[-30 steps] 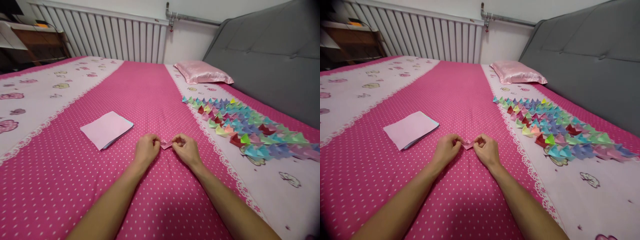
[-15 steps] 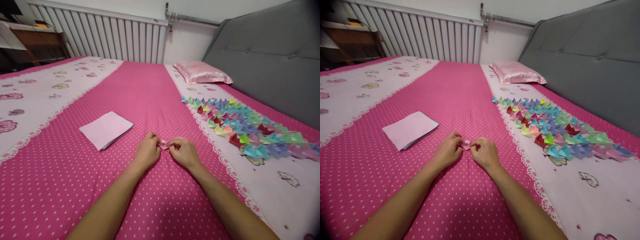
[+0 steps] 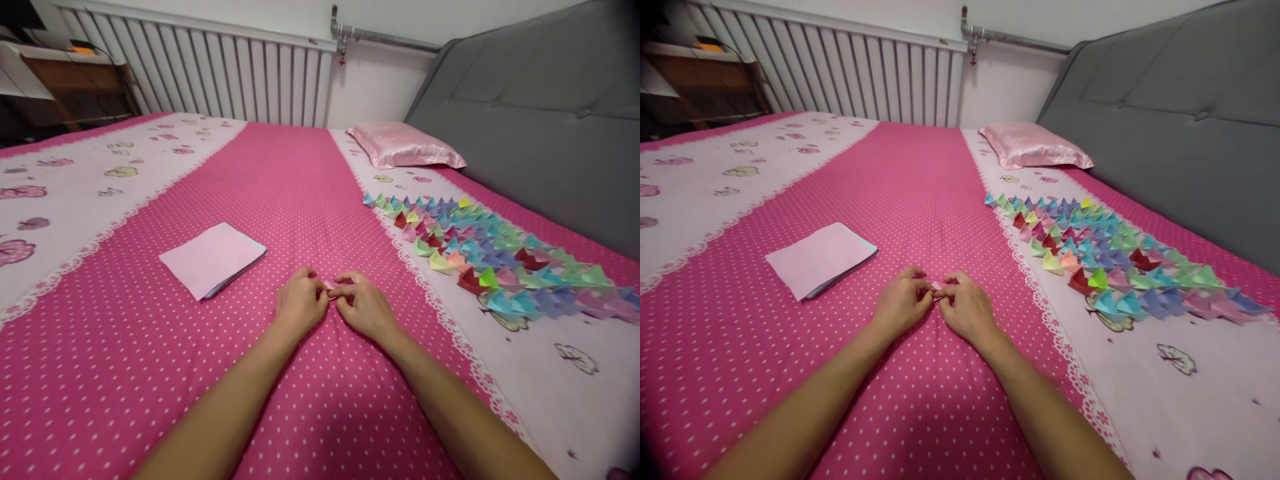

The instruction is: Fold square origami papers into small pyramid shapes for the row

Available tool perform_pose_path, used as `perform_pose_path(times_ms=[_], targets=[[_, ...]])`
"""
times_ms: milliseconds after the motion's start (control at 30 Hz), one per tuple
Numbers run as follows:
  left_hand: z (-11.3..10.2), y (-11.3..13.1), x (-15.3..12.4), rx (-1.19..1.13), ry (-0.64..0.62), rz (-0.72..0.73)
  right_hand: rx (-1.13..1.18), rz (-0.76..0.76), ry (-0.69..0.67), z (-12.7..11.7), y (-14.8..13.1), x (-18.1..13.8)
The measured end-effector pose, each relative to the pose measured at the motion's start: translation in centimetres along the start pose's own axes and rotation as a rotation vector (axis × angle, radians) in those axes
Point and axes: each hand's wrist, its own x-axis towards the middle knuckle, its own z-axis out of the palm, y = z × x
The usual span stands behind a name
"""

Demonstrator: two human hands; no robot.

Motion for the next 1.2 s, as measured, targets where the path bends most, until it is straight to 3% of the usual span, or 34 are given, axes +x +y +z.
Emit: perform_pose_path(times_ms=[133,300,533,767,1000,1200], targets=[[0.08,0.43,-0.06,-0.005,0.019,-0.054,0.059,0.037,0.096,0.18,0.06,0.15],[-0.06,0.74,-0.21,0.023,0.052,-0.022,-0.013,0.054,0.172,-0.01,-0.16,0.06],[0.2,0.56,-0.24,-0.018,0.061,0.083,-0.142,0.006,0.127,0.0,-0.47,-0.35],[0.35,0.51,0.02,-0.031,0.061,0.034,-0.15,-0.02,0.091,0.23,-0.21,0.09],[-0.04,1.01,-0.42,0.147,0.067,-0.096,-0.177,0.012,0.056,0.35,-0.4,0.29],[0.17,0.67,-0.13,0.123,0.021,-0.021,-0.178,-0.006,0.059,0.56,-0.24,0.3]])
